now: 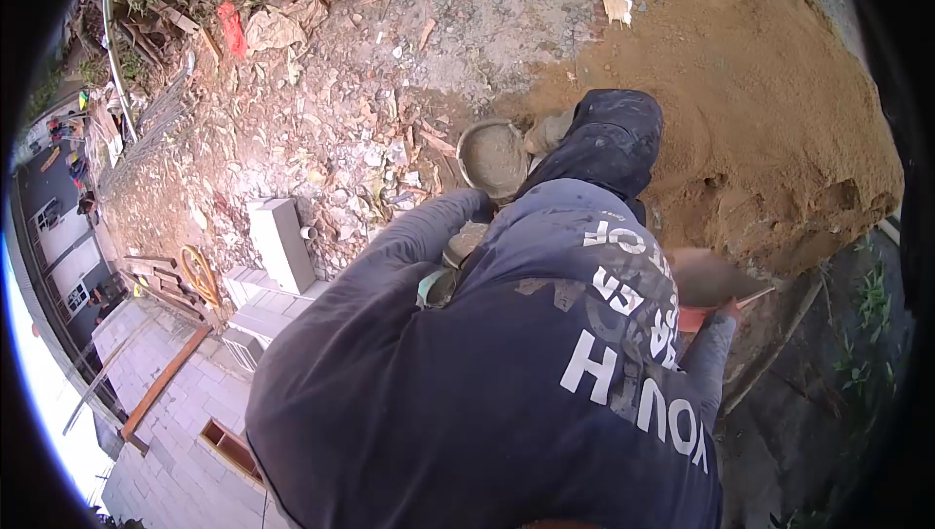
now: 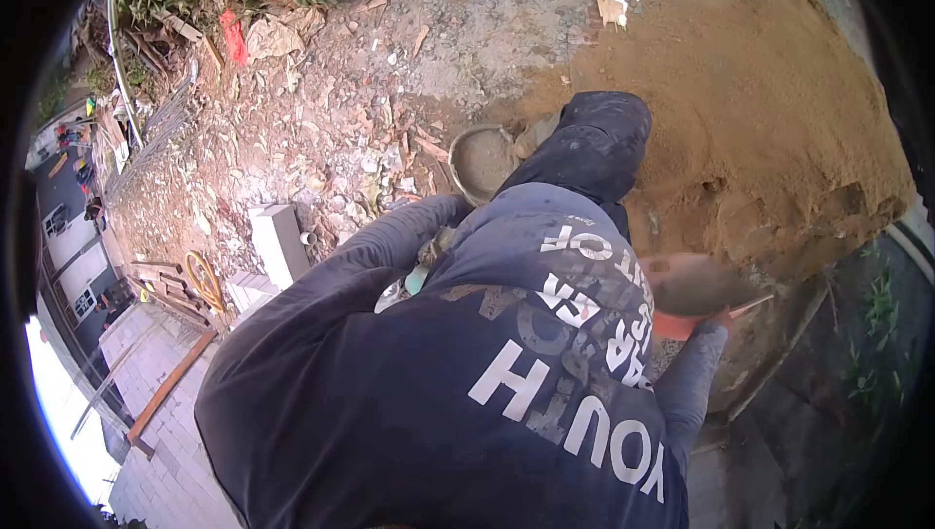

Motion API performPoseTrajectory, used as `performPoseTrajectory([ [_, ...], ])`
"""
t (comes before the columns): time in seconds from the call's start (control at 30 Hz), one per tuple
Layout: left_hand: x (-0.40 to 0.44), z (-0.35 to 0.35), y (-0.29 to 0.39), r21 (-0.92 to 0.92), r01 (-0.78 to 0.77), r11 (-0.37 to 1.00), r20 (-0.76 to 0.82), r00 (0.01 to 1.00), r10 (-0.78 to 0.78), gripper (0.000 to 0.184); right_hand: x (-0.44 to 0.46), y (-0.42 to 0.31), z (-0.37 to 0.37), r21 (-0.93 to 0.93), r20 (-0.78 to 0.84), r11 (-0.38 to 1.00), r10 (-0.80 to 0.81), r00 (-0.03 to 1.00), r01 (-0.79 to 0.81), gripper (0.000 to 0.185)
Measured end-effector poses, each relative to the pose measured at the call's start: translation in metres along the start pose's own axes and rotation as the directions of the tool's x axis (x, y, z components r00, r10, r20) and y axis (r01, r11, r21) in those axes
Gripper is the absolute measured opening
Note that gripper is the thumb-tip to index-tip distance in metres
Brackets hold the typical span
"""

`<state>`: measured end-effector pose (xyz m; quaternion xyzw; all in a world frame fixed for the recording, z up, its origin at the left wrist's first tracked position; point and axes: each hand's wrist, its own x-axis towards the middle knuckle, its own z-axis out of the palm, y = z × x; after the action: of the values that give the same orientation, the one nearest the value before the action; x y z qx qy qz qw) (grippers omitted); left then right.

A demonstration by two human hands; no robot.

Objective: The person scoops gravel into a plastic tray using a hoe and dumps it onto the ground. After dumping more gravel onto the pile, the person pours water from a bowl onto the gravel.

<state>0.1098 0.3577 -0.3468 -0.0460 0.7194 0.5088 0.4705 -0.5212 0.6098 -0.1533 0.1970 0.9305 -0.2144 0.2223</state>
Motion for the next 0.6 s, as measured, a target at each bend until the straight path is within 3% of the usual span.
performPoseTrajectory([
  [0.1, -0.053, -0.023, 0.027, -0.154, 0.104, 0.983, 0.005, 0.994, -0.105, 0.043, 0.007, -0.033, 0.018, -0.132, 0.039, 0.976, -0.168, 0.985, 0.172, 0.050],
  [0.2, -0.065, -0.012, 0.020, -0.328, 0.182, 0.927, 0.052, 0.983, -0.174, 0.042, 0.027, -0.044, 0.036, -0.368, 0.106, 0.842, -0.382, 0.918, 0.394, 0.045],
  [0.27, -0.064, -0.008, 0.006, -0.464, 0.233, 0.854, 0.085, 0.972, -0.219, 0.042, 0.017, -0.050, 0.059, -0.153, 0.106, 0.887, -0.423, 0.900, 0.435, 0.042],
  [0.37, -0.082, -0.049, -0.003, -0.448, 0.378, 0.810, 0.159, 0.926, -0.344, 0.043, -0.005, -0.053, 0.093, 0.105, 0.062, 0.850, -0.523, 0.850, 0.516, 0.037],
  [0.4, -0.080, -0.069, -0.011, -0.405, 0.408, 0.818, 0.145, 0.912, -0.383, 0.042, -0.017, -0.055, 0.101, 0.172, 0.040, 0.821, -0.558, 0.829, 0.544, 0.036],
  [0.5, -0.070, -0.138, -0.043, -0.123, 0.551, 0.825, -0.013, 0.831, -0.556, 0.040, -0.070, -0.078, 0.125, 0.502, 0.080, 0.776, -0.482, 0.872, 0.383, 0.032],
  [0.57, -0.076, -0.168, -0.067, 0.027, 0.672, 0.740, -0.119, 0.738, -0.665, 0.039, -0.100, -0.098, 0.144, 0.409, 0.039, 0.835, -0.418, 0.907, 0.368, 0.032],
  [0.6, -0.085, -0.177, -0.081, 0.004, 0.677, 0.736, -0.130, 0.730, -0.671, 0.038, -0.113, -0.108, 0.155, 0.356, 0.018, 0.865, -0.384, 0.923, 0.353, 0.033],
])
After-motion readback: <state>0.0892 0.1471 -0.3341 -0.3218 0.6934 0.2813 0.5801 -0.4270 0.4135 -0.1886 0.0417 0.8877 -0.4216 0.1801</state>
